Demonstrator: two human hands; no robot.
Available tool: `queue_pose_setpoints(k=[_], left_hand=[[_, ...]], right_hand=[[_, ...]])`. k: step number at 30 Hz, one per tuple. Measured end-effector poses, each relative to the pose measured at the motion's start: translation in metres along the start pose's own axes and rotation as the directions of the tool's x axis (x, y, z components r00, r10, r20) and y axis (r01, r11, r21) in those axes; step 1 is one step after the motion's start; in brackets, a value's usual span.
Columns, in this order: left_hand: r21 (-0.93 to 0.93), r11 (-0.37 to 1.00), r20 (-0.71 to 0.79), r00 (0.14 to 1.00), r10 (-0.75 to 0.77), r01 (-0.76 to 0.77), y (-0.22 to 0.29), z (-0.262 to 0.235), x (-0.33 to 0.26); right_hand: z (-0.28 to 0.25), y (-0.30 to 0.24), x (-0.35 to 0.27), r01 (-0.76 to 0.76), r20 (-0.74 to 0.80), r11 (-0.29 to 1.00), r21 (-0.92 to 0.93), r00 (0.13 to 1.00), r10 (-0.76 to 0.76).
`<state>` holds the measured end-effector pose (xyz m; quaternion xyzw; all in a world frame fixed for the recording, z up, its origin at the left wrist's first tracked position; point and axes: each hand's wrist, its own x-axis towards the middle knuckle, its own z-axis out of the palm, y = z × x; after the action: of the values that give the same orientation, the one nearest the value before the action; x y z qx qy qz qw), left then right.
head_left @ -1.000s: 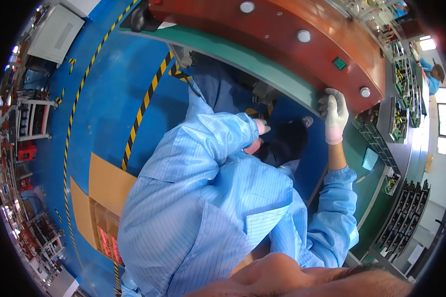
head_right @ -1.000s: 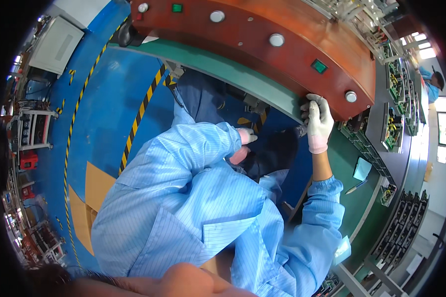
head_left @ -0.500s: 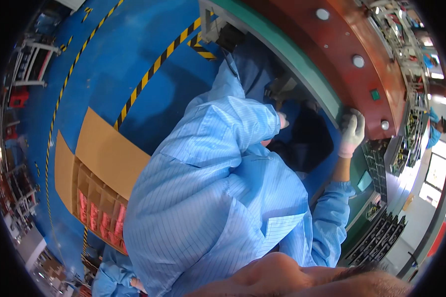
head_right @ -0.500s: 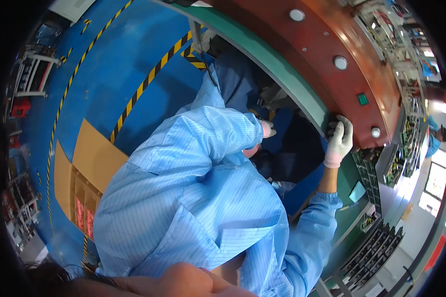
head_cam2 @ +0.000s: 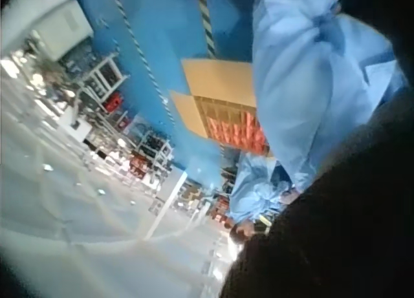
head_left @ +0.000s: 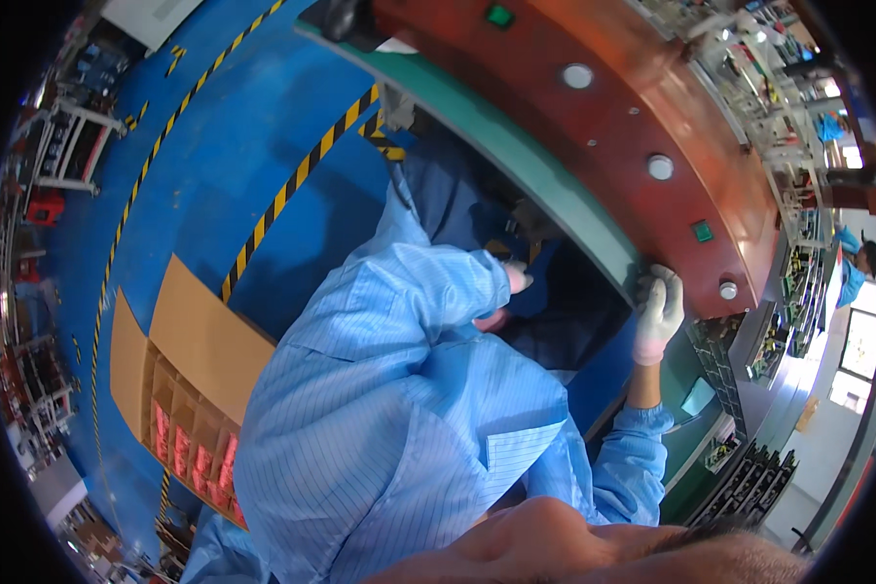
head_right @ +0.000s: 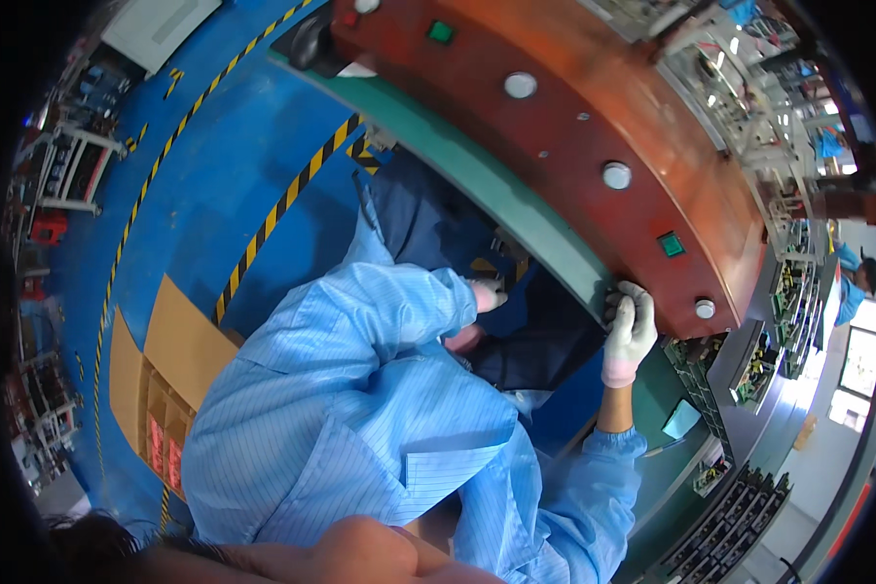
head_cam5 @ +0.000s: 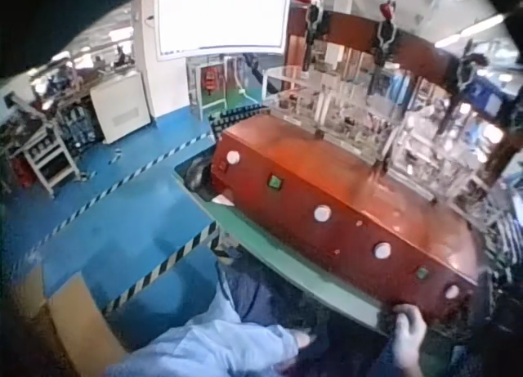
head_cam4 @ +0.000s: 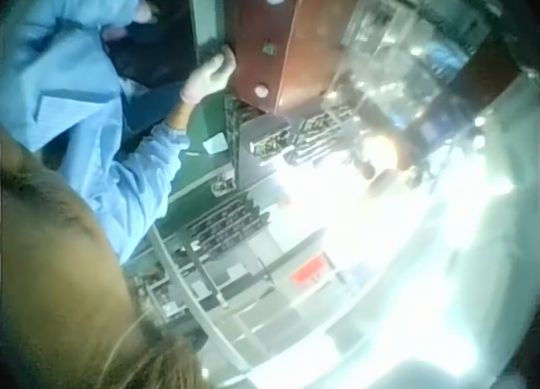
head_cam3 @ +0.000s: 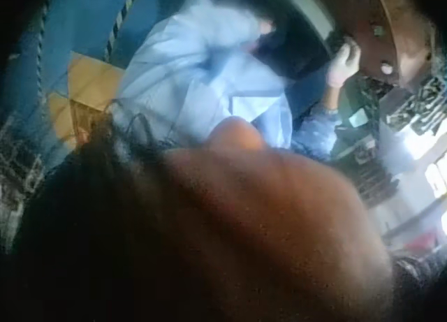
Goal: Placing printed circuit boards into a testing machine and organizing them on a workbench.
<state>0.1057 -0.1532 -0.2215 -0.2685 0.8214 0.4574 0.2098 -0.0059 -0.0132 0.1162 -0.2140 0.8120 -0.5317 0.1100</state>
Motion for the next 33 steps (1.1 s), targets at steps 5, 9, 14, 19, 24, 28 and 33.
queue_pose_setpoints(k=[5, 9, 14, 19, 24, 28, 33], left_hand=[[0.041, 0.999, 0.119, 0.993, -0.014, 0.009, 0.03, -0.03, -0.043], [0.042, 0.999, 0.071, 0.997, -0.015, 0.012, 0.018, -0.031, -0.035], [0.135, 0.988, 0.142, 0.986, -0.092, 0.073, 0.011, -0.028, -0.034], [0.186, 0.982, 0.19, 0.98, -0.052, 0.016, -0.016, -0.009, -0.018], [0.193, 0.979, 0.179, 0.979, -0.099, 0.064, -0.018, -0.013, -0.022], [0.16, 0.98, 0.082, 0.988, -0.132, 0.118, -0.022, -0.021, -0.028], [0.132, 0.978, 0.03, 0.986, -0.166, 0.161, -0.021, -0.016, -0.03]], right_hand=[[-0.006, 0.0, -0.009, 0.11, 0.033, 0.992, -0.06, 0.994, -0.109], [-0.006, -0.004, -0.007, 0.117, 0.059, 0.992, -0.057, 0.992, -0.114], [-0.011, -0.012, -0.005, 0.132, 0.145, 0.991, -0.011, 0.981, -0.129], [-0.015, -0.014, 0.001, 0.173, 0.22, 0.985, -0.004, 0.961, -0.168], [-0.015, -0.005, 0.004, 0.302, 0.251, 0.953, 0.0, 0.923, -0.292], [-0.017, 0.001, 0.003, 0.354, 0.234, 0.935, -0.009, 0.91, -0.342], [-0.019, -0.007, 0.002, 0.256, 0.27, 0.966, 0.047, 0.928, -0.259]])
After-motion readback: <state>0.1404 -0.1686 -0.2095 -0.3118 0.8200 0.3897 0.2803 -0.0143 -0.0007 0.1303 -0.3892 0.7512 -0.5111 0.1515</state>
